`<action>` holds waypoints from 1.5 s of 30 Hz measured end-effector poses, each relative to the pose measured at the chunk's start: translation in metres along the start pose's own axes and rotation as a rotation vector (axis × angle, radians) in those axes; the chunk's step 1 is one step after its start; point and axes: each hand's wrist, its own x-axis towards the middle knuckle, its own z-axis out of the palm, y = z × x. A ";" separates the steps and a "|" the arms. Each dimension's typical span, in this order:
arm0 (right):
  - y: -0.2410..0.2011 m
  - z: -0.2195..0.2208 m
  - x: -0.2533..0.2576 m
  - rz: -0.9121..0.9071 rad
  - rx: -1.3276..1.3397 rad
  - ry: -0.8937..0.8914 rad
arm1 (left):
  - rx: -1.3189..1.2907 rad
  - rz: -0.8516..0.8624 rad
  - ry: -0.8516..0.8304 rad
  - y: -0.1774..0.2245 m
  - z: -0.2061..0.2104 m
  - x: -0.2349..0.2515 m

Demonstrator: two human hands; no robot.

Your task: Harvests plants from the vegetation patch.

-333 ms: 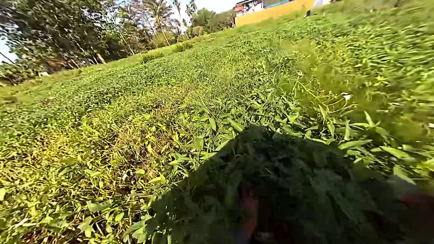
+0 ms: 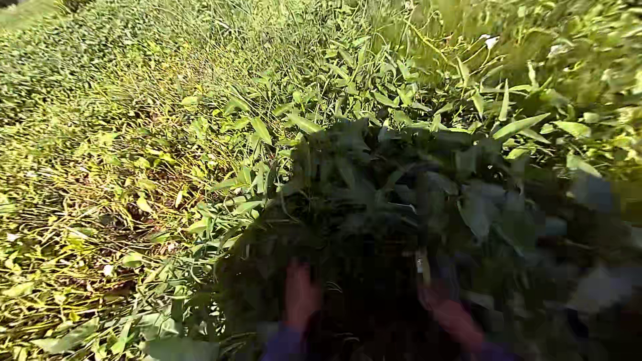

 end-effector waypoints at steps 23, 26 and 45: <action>0.023 -0.033 -0.040 -0.179 0.838 -0.038 | -0.323 0.182 -0.461 0.128 0.035 0.069; 0.001 0.014 -0.025 -0.145 0.570 -0.238 | -0.470 0.197 -0.402 0.146 0.027 0.074; 0.020 -0.031 0.009 0.150 0.546 0.456 | -0.202 0.274 -0.376 0.081 0.114 0.017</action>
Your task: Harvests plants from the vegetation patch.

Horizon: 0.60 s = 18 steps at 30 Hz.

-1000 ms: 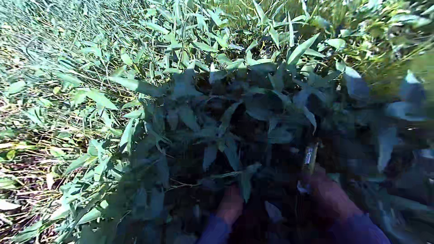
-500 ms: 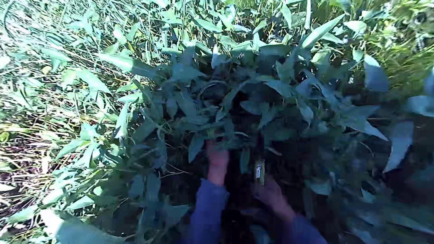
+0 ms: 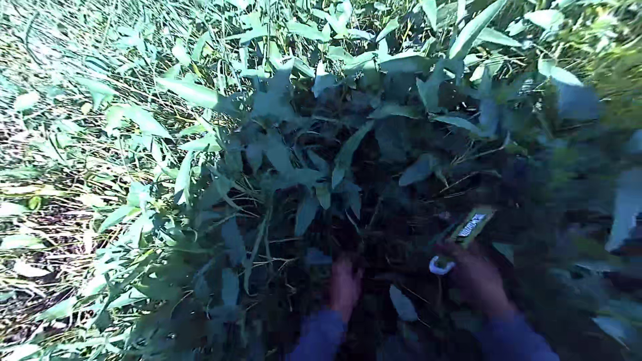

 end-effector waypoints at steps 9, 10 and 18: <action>0.013 -0.009 -0.009 -0.067 0.060 -0.099 | -0.114 0.005 0.154 -0.001 0.015 0.028; 0.014 -0.010 -0.010 -0.058 0.048 -0.094 | -0.131 0.012 0.181 -0.004 0.016 0.027; 0.011 -0.005 -0.009 -0.087 0.042 -0.110 | -0.220 0.198 0.276 -0.013 0.018 0.022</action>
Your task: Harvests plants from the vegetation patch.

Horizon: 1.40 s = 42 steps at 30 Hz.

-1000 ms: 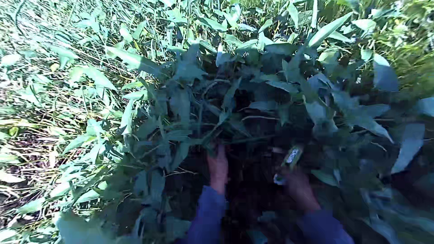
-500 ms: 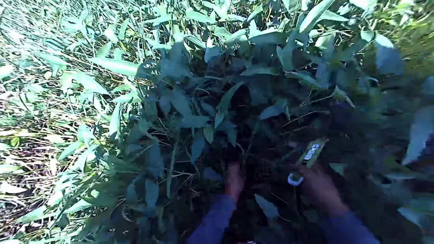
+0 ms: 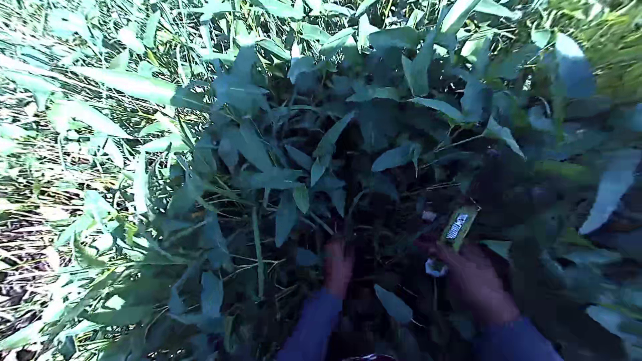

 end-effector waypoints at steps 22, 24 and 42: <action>0.015 0.089 -0.011 0.173 -0.393 -0.355 | -0.023 -0.315 -0.081 0.016 -0.016 -0.001; 0.010 0.095 -0.011 0.183 -0.455 -0.365 | -0.023 -0.374 -0.095 0.016 -0.016 -0.001; 0.000 0.008 -0.013 0.108 -0.296 -0.172 | 0.224 -0.185 -0.324 0.028 -0.007 0.002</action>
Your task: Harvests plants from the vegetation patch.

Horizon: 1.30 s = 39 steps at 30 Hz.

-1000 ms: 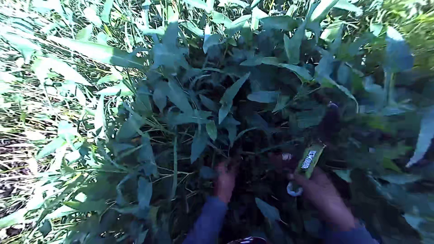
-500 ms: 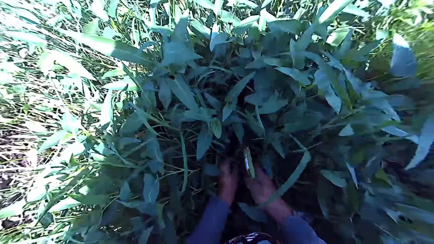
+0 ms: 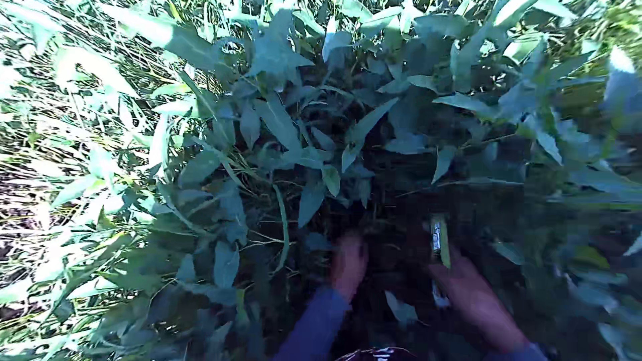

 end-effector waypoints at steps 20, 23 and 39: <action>0.004 -0.003 -0.001 -0.054 -0.027 -0.080 | -0.312 0.093 0.191 -0.011 0.013 0.012; 0.008 -0.007 0.002 -0.071 -0.015 -0.086 | -0.038 0.126 0.040 -0.002 0.008 0.009; 0.003 -0.013 -0.002 -0.062 -0.007 -0.087 | -0.194 0.177 0.040 0.001 0.022 0.023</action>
